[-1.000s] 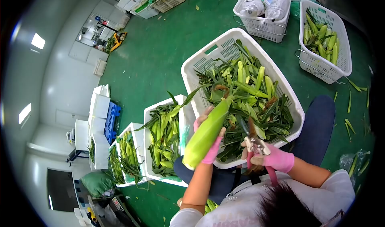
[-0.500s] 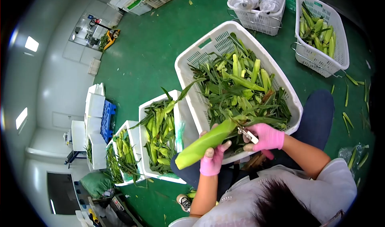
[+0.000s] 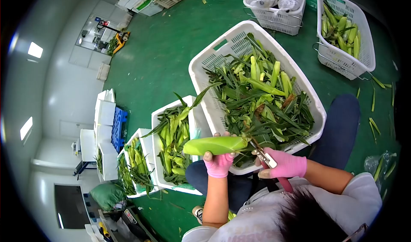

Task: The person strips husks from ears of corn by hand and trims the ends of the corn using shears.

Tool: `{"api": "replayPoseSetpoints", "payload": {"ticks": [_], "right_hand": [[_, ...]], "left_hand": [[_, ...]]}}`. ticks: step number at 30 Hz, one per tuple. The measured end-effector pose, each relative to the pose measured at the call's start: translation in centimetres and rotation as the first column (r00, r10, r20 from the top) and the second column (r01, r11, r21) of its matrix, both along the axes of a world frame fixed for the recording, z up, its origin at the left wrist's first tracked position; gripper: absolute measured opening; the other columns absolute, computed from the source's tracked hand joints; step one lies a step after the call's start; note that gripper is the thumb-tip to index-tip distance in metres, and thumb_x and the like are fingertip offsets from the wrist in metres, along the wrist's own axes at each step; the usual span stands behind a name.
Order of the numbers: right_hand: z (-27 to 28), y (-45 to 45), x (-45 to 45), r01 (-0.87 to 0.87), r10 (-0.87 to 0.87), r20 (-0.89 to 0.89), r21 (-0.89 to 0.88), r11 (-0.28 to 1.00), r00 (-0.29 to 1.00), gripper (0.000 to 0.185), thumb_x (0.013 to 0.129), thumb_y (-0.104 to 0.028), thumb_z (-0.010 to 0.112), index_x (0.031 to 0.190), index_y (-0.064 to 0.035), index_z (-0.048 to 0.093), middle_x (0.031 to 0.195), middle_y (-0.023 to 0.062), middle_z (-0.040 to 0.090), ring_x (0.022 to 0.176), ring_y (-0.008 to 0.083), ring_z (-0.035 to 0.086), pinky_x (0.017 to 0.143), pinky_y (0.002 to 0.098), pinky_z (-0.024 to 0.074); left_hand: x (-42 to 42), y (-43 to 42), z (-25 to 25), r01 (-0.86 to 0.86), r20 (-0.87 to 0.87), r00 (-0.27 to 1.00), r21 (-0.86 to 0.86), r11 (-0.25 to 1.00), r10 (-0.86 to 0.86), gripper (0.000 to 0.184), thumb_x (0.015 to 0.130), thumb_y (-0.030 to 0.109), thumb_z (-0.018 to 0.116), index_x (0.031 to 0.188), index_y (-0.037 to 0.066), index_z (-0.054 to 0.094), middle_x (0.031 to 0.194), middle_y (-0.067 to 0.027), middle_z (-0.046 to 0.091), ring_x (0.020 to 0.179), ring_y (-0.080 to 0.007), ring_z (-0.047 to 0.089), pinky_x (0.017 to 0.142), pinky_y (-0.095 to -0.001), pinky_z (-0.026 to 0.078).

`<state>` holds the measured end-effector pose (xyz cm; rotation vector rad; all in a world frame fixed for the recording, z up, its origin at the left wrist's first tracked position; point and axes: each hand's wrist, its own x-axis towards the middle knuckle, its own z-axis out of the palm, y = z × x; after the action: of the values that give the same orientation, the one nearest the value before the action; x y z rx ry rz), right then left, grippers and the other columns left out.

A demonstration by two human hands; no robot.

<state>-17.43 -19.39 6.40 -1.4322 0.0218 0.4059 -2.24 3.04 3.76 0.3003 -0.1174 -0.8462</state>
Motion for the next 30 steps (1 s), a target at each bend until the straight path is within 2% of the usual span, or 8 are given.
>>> {"api": "replayPoseSetpoints", "payload": {"ticks": [4,8,11,15,19,21,26,30], "right_hand": [[2.1,-0.8,1.1,0.084,-0.074,-0.126,0.075,0.994,0.989,0.036,0.084,-0.015,0.078,0.112,-0.0013,0.060,0.084,0.0025,0.066,0.072,0.0108,0.063,0.066,0.0268,0.0536],[1.2,-0.1,-0.1,0.221,-0.131,-0.225,0.442,0.869,0.965,0.029,0.091,-0.010,0.070,0.116,-0.0002,0.060,0.087,0.0080,0.068,0.076,0.0142,0.066,0.065,0.0283,0.0542],[1.0,0.2,-0.3,0.102,0.169,-0.250,0.795,0.598,0.953,0.045,0.097,-0.023,0.067,0.133,-0.0015,0.049,0.111,0.0164,0.066,0.082,0.0244,0.072,0.090,0.0434,0.0538],[2.3,1.2,0.9,0.141,0.223,-0.294,0.842,0.520,0.929,0.051,0.097,-0.028,0.067,0.138,-0.0043,0.047,0.116,0.0156,0.064,0.095,0.0277,0.070,0.101,0.0487,0.0483],[2.7,1.9,2.5,0.072,0.163,-0.189,0.836,0.544,0.968,0.041,0.096,-0.026,0.069,0.126,-0.0032,0.054,0.098,0.0108,0.066,0.085,0.0231,0.068,0.080,0.0394,0.0570],[2.2,2.6,2.6,0.204,0.104,-0.341,0.751,0.628,0.934,0.037,0.094,-0.021,0.069,0.122,-0.0022,0.056,0.089,0.0084,0.064,0.077,0.0212,0.066,0.071,0.0361,0.0559],[-1.7,3.4,0.9,0.352,-0.072,-0.472,0.538,0.766,0.878,0.045,0.092,-0.023,0.072,0.128,-0.0023,0.053,0.087,0.0092,0.064,0.079,0.0234,0.066,0.071,0.0377,0.0568],[-5.2,3.2,-1.4,0.341,-0.106,-0.482,0.433,0.835,0.870,0.054,0.095,-0.031,0.068,0.139,-0.0060,0.048,0.106,0.0113,0.065,0.098,0.0280,0.066,0.088,0.0438,0.0545]], "left_hand": [[-0.1,0.6,0.1,0.008,-0.007,1.000,0.077,0.997,-0.008,0.068,0.084,0.019,0.082,0.143,0.008,0.049,0.150,-0.0186,0.047,0.141,-0.0370,0.046,0.103,-0.0517,0.056],[0.1,0.9,-0.4,-0.257,0.145,0.961,0.147,0.955,0.236,0.068,0.085,0.019,0.082,0.145,0.010,0.050,0.151,-0.0147,0.048,0.141,-0.0329,0.046,0.109,-0.0523,0.051],[0.1,0.9,-0.4,-0.321,0.210,0.933,0.115,0.940,0.293,0.069,0.085,0.020,0.083,0.145,0.012,0.050,0.151,-0.0111,0.049,0.142,-0.0318,0.046,0.116,-0.0529,0.044],[-0.7,-0.2,0.1,-0.369,0.409,0.870,0.174,0.913,0.274,0.078,0.078,0.025,0.089,0.145,0.018,0.050,0.153,-0.0079,0.050,0.144,-0.0319,0.043,0.123,-0.0549,0.032],[-2.4,0.0,1.0,-0.423,0.422,0.851,0.195,0.885,0.313,0.078,0.072,0.027,0.092,0.141,0.024,0.056,0.153,-0.0068,0.051,0.146,-0.0325,0.040,0.124,-0.0566,0.024],[-2.9,1.2,1.7,-0.539,0.372,0.809,0.163,0.826,0.454,0.072,0.073,0.027,0.092,0.138,0.023,0.060,0.153,-0.0073,0.052,0.146,-0.0328,0.040,0.124,-0.0580,0.024],[-7.3,17.3,-0.3,-0.904,0.281,0.418,0.224,0.364,0.864,0.057,0.086,0.039,0.078,0.131,0.009,0.059,0.138,-0.0096,0.060,0.137,-0.0348,0.047,0.124,-0.0554,0.027],[-22.6,32.7,-14.9,-0.730,0.042,0.029,0.683,-0.007,0.999,0.041,0.093,0.040,0.069,0.119,0.009,0.064,0.115,-0.0096,0.067,0.118,-0.0307,0.059,0.106,-0.0484,0.047]]}}
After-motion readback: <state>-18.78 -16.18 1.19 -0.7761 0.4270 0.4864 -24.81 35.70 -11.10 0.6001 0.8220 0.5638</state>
